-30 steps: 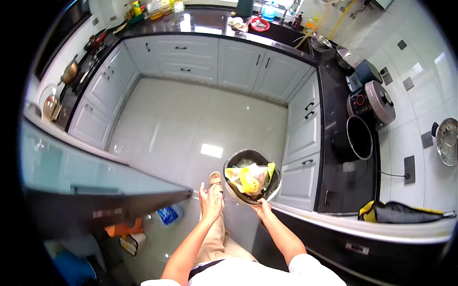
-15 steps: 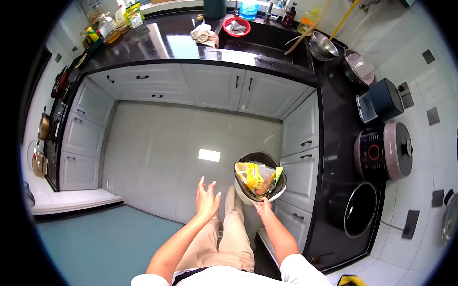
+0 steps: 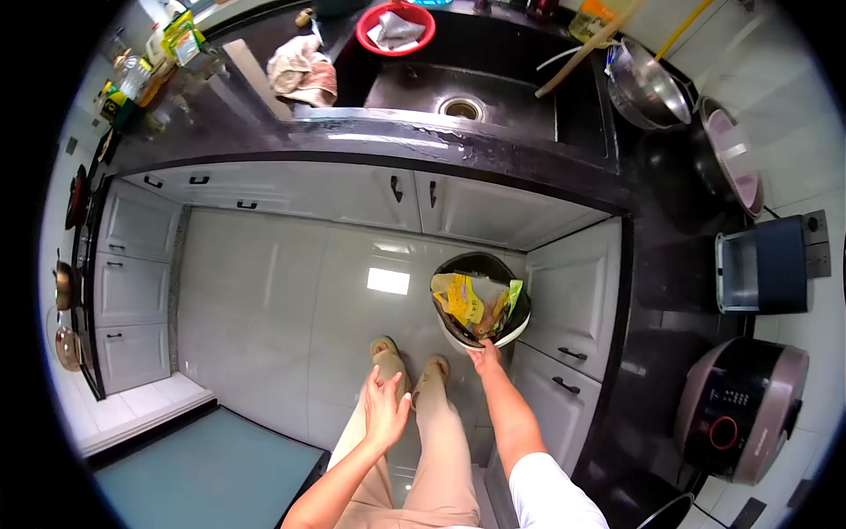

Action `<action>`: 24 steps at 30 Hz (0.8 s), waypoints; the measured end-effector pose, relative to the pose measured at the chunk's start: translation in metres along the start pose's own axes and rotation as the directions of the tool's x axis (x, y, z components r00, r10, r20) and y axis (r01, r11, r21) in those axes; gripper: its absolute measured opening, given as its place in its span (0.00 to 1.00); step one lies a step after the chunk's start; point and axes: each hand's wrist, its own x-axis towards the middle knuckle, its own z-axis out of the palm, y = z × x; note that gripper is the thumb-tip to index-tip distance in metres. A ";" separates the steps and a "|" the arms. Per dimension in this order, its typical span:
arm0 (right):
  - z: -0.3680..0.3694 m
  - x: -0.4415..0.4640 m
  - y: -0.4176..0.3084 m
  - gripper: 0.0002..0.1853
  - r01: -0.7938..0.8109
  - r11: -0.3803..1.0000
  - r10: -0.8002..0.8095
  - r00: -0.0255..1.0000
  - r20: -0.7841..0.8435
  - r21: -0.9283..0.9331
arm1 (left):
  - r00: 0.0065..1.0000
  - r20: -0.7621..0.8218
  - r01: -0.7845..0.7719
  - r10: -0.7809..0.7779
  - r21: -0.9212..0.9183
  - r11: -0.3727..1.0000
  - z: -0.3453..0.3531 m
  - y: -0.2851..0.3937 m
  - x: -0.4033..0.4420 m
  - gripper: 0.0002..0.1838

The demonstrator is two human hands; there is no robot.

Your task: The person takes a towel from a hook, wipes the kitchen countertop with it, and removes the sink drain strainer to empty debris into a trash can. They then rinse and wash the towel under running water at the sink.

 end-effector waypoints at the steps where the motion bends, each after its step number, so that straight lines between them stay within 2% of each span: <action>1: 0.012 -0.002 -0.009 0.23 0.023 0.999 -0.024 0.999 -0.024 -0.022 | 1.000 0.018 0.005 -0.005 -0.004 1.000 0.008 -0.002 0.012 0.26; 3: 0.011 0.023 -0.013 0.24 0.042 0.999 -0.041 0.998 0.045 -0.004 | 0.999 0.038 -0.021 0.020 0.026 0.999 0.025 -0.012 0.034 0.26; 6: 0.008 0.061 0.000 0.30 0.032 0.998 -0.037 0.994 -0.099 -0.055 | 0.997 0.077 -0.007 0.005 0.028 1.000 0.045 -0.029 0.053 0.26; 9: -0.027 0.128 0.026 0.39 -0.113 0.967 0.081 0.986 -0.146 -0.229 | 0.989 0.150 0.019 -0.019 -0.005 1.000 0.063 -0.045 0.061 0.27; 10: -0.042 0.152 0.041 0.45 -0.206 0.954 0.151 0.958 -0.243 -0.218 | 0.983 0.183 0.027 -0.025 -0.008 1.000 0.064 -0.045 0.062 0.28; 13: -0.011 0.063 0.038 0.42 -0.273 0.855 0.109 0.926 -0.362 -0.441 | 0.976 0.215 0.026 -0.027 0.011 1.000 0.058 -0.037 0.062 0.28; 15: -0.014 0.019 0.037 0.37 -0.328 0.754 0.144 0.928 -0.345 -0.569 | 0.980 0.196 -0.039 0.030 0.044 0.998 0.041 -0.021 0.066 0.28; 17: -0.027 0.000 0.046 0.29 -0.234 0.697 0.041 0.957 -0.289 -0.677 | 0.984 0.164 -0.076 0.069 0.035 0.996 0.018 0.003 0.070 0.29; 20: -0.017 -0.050 0.030 0.21 -0.061 0.734 -0.030 0.992 -0.122 -0.676 | 0.990 0.105 -0.085 0.091 -0.059 0.995 -0.023 0.045 0.073 0.29; 23: 0.042 -0.133 -0.016 0.16 -0.008 0.839 -0.024 0.998 -0.053 -0.545 | 0.990 0.031 -0.137 0.137 -0.019 0.990 -0.070 0.089 0.074 0.29; 24: 0.056 -0.148 -0.027 0.15 0.063 0.846 -0.060 0.998 0.023 -0.530 | 0.989 -0.010 -0.147 0.147 -0.022 0.989 -0.084 0.098 0.075 0.29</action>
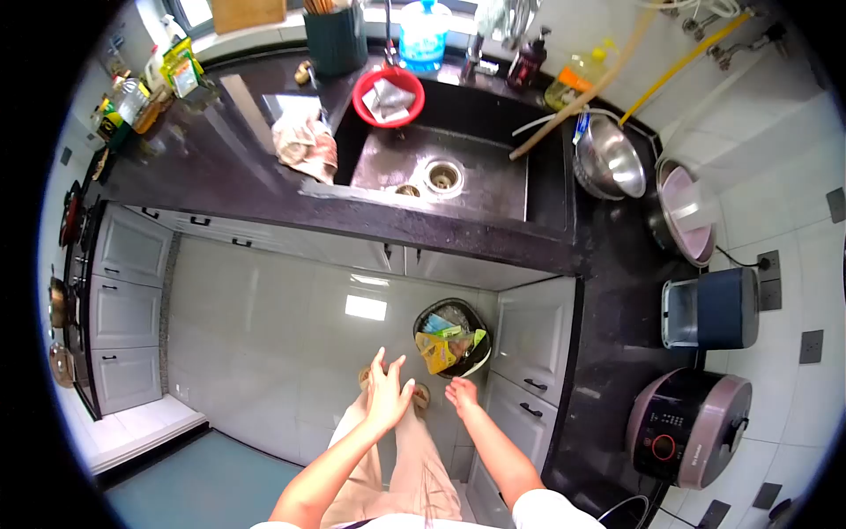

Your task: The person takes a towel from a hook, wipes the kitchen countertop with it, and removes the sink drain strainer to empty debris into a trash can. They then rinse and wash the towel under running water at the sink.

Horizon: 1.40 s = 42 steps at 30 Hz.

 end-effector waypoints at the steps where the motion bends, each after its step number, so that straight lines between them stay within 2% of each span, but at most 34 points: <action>1: 0.014 -0.032 -0.034 0.15 0.079 0.995 -0.076 0.996 0.042 -0.058 | 0.998 -0.054 -0.022 0.022 -0.013 1.000 -0.014 0.007 0.006 0.29; 3: 0.039 -0.080 -0.086 0.14 0.227 0.971 -0.219 0.971 0.098 -0.073 | 0.987 -0.150 -0.061 0.055 -0.035 0.998 -0.044 0.018 0.012 0.29; 5: 0.063 -0.113 -0.131 0.16 0.389 0.921 -0.373 0.902 0.217 -0.032 | 0.985 -0.171 -0.004 -0.008 -0.066 0.998 -0.078 0.026 0.020 0.29; 6: 0.080 -0.134 -0.155 0.16 0.455 0.890 -0.433 0.869 0.241 -0.042 | 0.980 -0.197 -0.023 0.010 -0.066 0.998 -0.095 0.025 0.027 0.30; 9: 0.139 -0.184 -0.222 0.16 0.579 0.811 -0.542 0.797 0.267 -0.080 | 0.959 -0.281 -0.061 0.040 -0.065 0.996 -0.135 0.000 0.050 0.30; 13: 0.227 -0.190 -0.298 0.14 0.693 0.719 -0.670 0.672 0.315 0.052 | 0.941 -0.339 -0.043 0.011 -0.086 0.995 -0.186 -0.021 0.116 0.31; 15: 0.275 -0.179 -0.331 0.13 0.722 0.689 -0.707 0.650 0.279 0.067 | 0.948 -0.318 -0.054 0.030 -0.067 0.996 -0.202 -0.040 0.165 0.32; 17: 0.320 -0.163 -0.357 0.11 0.754 0.657 -0.726 0.636 0.261 -0.012 | 0.950 -0.303 -0.093 0.071 -0.059 0.994 -0.237 -0.035 0.203 0.32; 18: 0.345 -0.169 -0.374 0.11 0.789 0.597 -0.750 0.613 0.250 -0.145 | 0.948 -0.307 -0.110 0.084 -0.067 0.992 -0.253 -0.035 0.223 0.31; 19: 0.359 -0.140 -0.387 0.12 0.792 0.558 -0.733 0.611 0.298 -0.249 | 0.946 -0.311 -0.113 0.091 -0.051 0.992 -0.271 -0.034 0.243 0.31; 21: 0.387 -0.120 -0.413 0.14 0.713 0.580 -0.701 0.684 0.204 -0.394 | 0.948 -0.302 -0.112 0.103 -0.011 0.994 -0.303 -0.036 0.273 0.31; 23: 0.387 -0.049 -0.418 0.16 0.648 0.599 -0.691 0.715 0.106 -0.470 | 0.956 -0.273 -0.112 0.106 -0.008 0.994 -0.324 -0.034 0.296 0.29; 24: 0.384 -0.042 -0.422 0.17 0.572 0.594 -0.668 0.743 0.050 -0.566 | 0.957 -0.254 -0.145 0.139 -0.004 0.989 -0.327 -0.033 0.304 0.28; 27: 0.366 -0.030 -0.428 0.19 0.502 0.521 -0.611 0.784 0.108 -0.690 | 0.961 -0.180 -0.226 0.211 -0.067 0.972 -0.318 -0.023 0.322 0.27; 28: 0.359 -0.034 -0.430 0.19 0.524 0.499 -0.603 0.782 0.158 -0.690 | 0.955 -0.169 -0.255 0.243 -0.052 0.966 -0.309 -0.018 0.325 0.26; 29: 0.351 -0.030 -0.431 0.18 0.533 0.441 -0.595 0.776 0.210 -0.722 | 0.939 -0.169 -0.303 0.298 -0.004 0.953 -0.298 -0.015 0.327 0.26; 31: 0.340 -0.018 -0.432 0.18 0.504 0.316 -0.555 0.786 0.274 -0.804 | 0.972 -0.050 -0.232 0.228 -0.109 0.966 -0.290 0.006 0.325 0.26; 32: 0.334 -0.003 -0.427 0.16 0.489 0.213 -0.588 0.756 0.289 -0.846 | 0.976 -0.011 -0.217 0.217 -0.127 0.968 -0.284 0.011 0.323 0.25; 35: 0.340 0.017 -0.428 0.12 0.287 -0.017 -0.385 0.882 0.272 -0.958 | 0.969 0.008 -0.244 0.248 -0.143 0.959 -0.274 0.026 0.314 0.25; 37: 0.357 0.019 -0.426 0.09 0.303 -0.123 -0.299 0.897 0.326 -0.945 | 0.973 0.050 -0.216 0.224 -0.122 0.969 -0.272 0.030 0.309 0.25; 39: 0.379 0.007 -0.424 0.09 0.300 -0.235 -0.397 0.839 0.373 -0.924 | 0.977 0.089 -0.177 0.193 -0.169 0.970 -0.273 0.026 0.305 0.25; 42: 0.406 0.019 -0.416 0.09 0.290 -0.562 -0.376 0.744 0.552 -0.775 | 0.979 0.105 -0.159 0.175 -0.143 0.977 -0.277 0.023 0.301 0.25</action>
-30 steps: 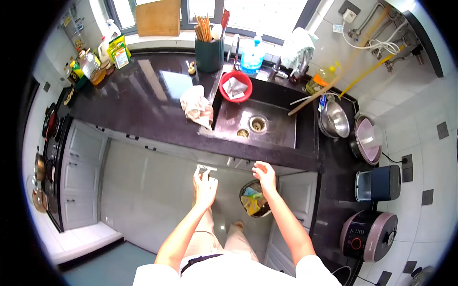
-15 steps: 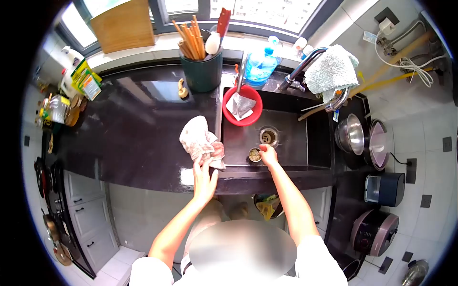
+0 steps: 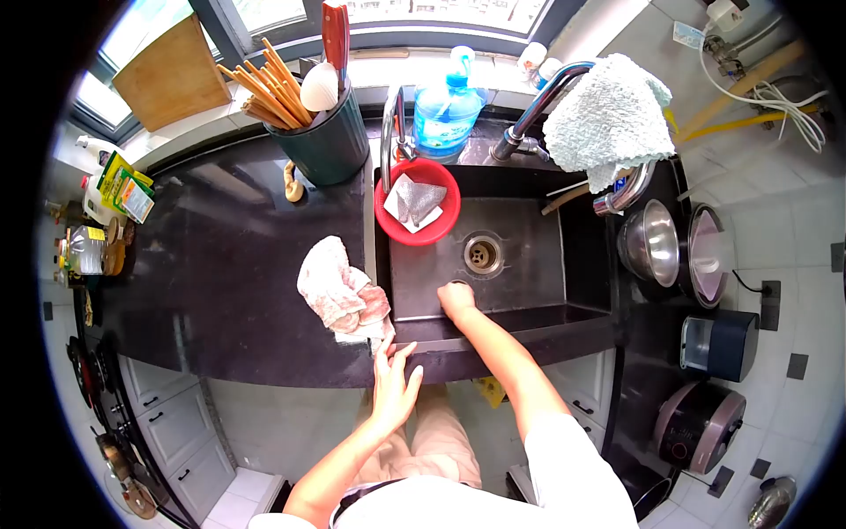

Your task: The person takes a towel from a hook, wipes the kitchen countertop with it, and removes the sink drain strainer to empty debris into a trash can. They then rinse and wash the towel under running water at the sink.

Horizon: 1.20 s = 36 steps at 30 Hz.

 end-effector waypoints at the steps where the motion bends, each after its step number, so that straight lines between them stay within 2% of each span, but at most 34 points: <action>1: 0.007 0.008 -0.005 0.08 -0.003 1.000 0.003 1.000 0.023 -0.011 | 1.000 -0.008 0.014 -0.014 0.008 1.000 -0.001 -0.002 -0.002 0.24; 4: 0.023 0.028 -0.013 0.08 -0.025 0.999 0.027 0.997 0.075 -0.026 | 0.999 -0.033 0.039 -0.039 0.001 0.999 -0.006 -0.002 -0.004 0.24; 7: 0.026 0.035 -0.008 0.09 -0.190 0.980 0.189 0.982 0.022 0.055 | 1.000 -0.016 0.022 -0.022 0.004 1.000 -0.007 -0.005 -0.003 0.25; 8: 0.035 0.039 0.001 0.09 -0.151 0.985 0.152 0.988 -0.006 0.079 | 1.000 -0.007 0.009 -0.008 0.011 1.000 -0.007 -0.005 -0.002 0.25; 9: 0.037 0.036 0.007 0.08 -0.175 0.972 0.187 0.980 -0.067 0.156 | 1.000 0.005 -0.007 0.007 0.019 1.000 -0.006 -0.005 -0.001 0.25; 12: -0.010 -0.006 0.029 0.08 -0.087 0.973 0.120 0.982 -0.148 0.214 | 0.997 0.042 -0.060 0.058 0.024 0.998 -0.006 -0.001 0.009 0.25; 15: -0.045 -0.068 0.037 0.07 -0.195 0.733 0.376 0.915 -0.148 0.652 | 0.989 0.078 -0.130 0.125 0.065 0.989 -0.003 0.002 0.023 0.25; 17: -0.062 -0.126 0.045 0.07 -0.056 0.934 0.230 0.851 -0.472 0.353 | 0.977 0.123 -0.186 0.177 0.068 0.980 0.003 0.004 0.031 0.25; 18: -0.068 -0.156 0.048 0.07 -0.023 0.986 0.119 0.797 -0.592 0.167 | 0.969 0.154 -0.207 0.194 0.073 0.976 0.007 0.006 0.034 0.25; 22: -0.070 -0.267 0.053 0.07 -0.162 0.966 0.259 0.599 -0.758 0.202 | 0.911 0.263 -0.365 0.319 0.146 0.920 0.032 0.022 0.040 0.25; 25: -0.038 -0.334 0.059 0.09 -0.192 0.874 0.478 0.503 -0.720 0.446 | 0.862 0.323 -0.441 0.390 0.099 0.892 0.061 0.045 0.024 0.24; 28: 0.032 -0.365 0.059 0.06 -0.115 0.656 0.740 0.288 -0.607 0.746 | 0.800 0.420 -0.491 0.429 0.046 0.870 0.101 0.061 -0.005 0.23; 31: 0.119 -0.372 0.059 0.03 0.027 0.171 0.964 0.203 -0.173 0.985 | 0.770 0.494 -0.470 0.404 0.009 0.883 0.148 0.065 -0.042 0.22; 32: 0.161 -0.365 0.058 0.05 0.170 -0.066 0.977 0.213 0.029 0.983 | 0.759 0.514 -0.470 0.400 0.007 0.883 0.167 0.060 -0.053 0.22; 33: 0.190 -0.357 0.056 0.06 0.329 -0.393 0.908 0.288 0.306 0.859 | 0.746 0.536 -0.471 0.395 0.005 0.882 0.184 0.053 -0.062 0.22; 36: 0.270 -0.328 0.050 0.07 0.488 -0.618 0.786 0.380 0.488 0.616 | 0.755 0.559 -0.429 0.343 0.026 0.903 0.234 0.030 -0.086 0.22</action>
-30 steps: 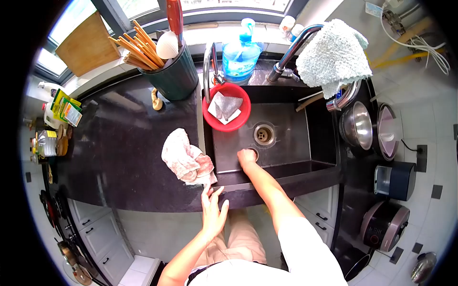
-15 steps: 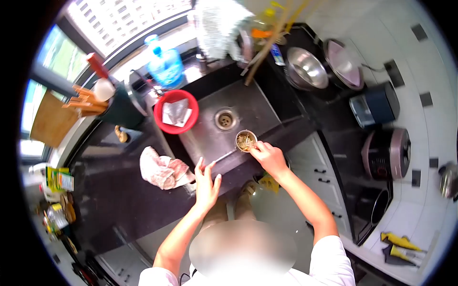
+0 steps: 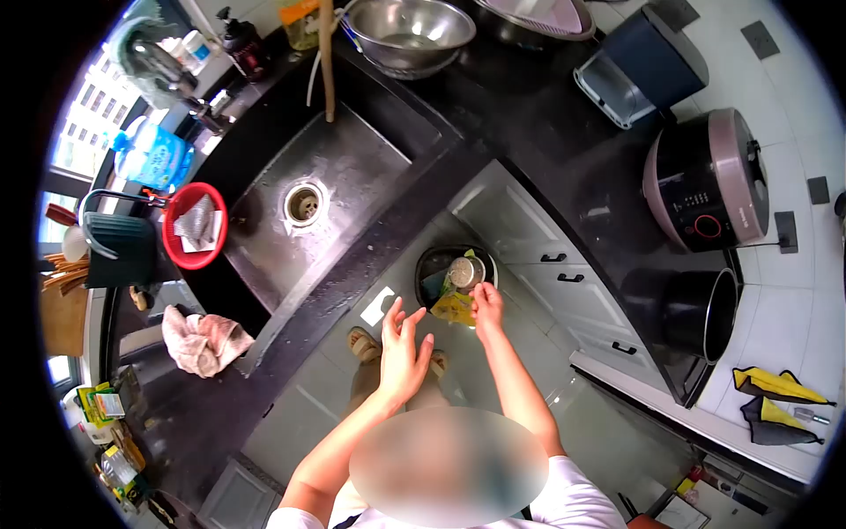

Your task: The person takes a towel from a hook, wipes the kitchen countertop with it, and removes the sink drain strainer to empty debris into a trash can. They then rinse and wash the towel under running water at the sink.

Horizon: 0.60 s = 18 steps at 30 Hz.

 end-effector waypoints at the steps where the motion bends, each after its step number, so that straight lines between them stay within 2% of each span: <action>1: -0.006 0.013 0.023 0.07 -0.087 0.990 0.090 0.996 -0.024 0.108 | 1.000 0.013 0.028 -0.028 -0.007 1.000 0.016 -0.006 -0.001 0.22; 4: -0.024 0.052 0.089 0.04 -0.262 0.897 0.276 0.961 0.012 0.356 | 0.999 0.041 0.034 -0.035 0.034 0.999 0.052 -0.032 -0.005 0.23; 8: -0.035 0.102 0.162 0.02 -0.357 0.756 0.394 0.918 0.054 0.549 | 0.986 0.097 0.126 -0.133 0.078 0.989 0.080 -0.075 -0.016 0.22; 11: -0.034 0.124 0.200 0.02 -0.369 0.680 0.358 0.921 0.153 0.634 | 0.976 0.118 0.170 -0.182 0.108 0.980 0.091 -0.114 -0.029 0.22; 12: -0.031 0.129 0.209 0.03 -0.360 0.670 0.362 0.922 0.137 0.649 | 0.974 0.127 0.174 -0.188 0.112 0.978 0.092 -0.125 -0.032 0.22; 15: -0.014 0.144 0.238 0.04 -0.316 0.583 0.257 0.946 0.200 0.748 | 0.970 0.139 0.179 -0.198 0.142 0.974 0.093 -0.153 -0.034 0.22; 18: 0.008 0.160 0.271 0.07 -0.217 0.437 0.271 0.957 0.102 0.873 | 0.969 0.141 0.177 -0.204 0.180 0.968 0.089 -0.171 -0.031 0.23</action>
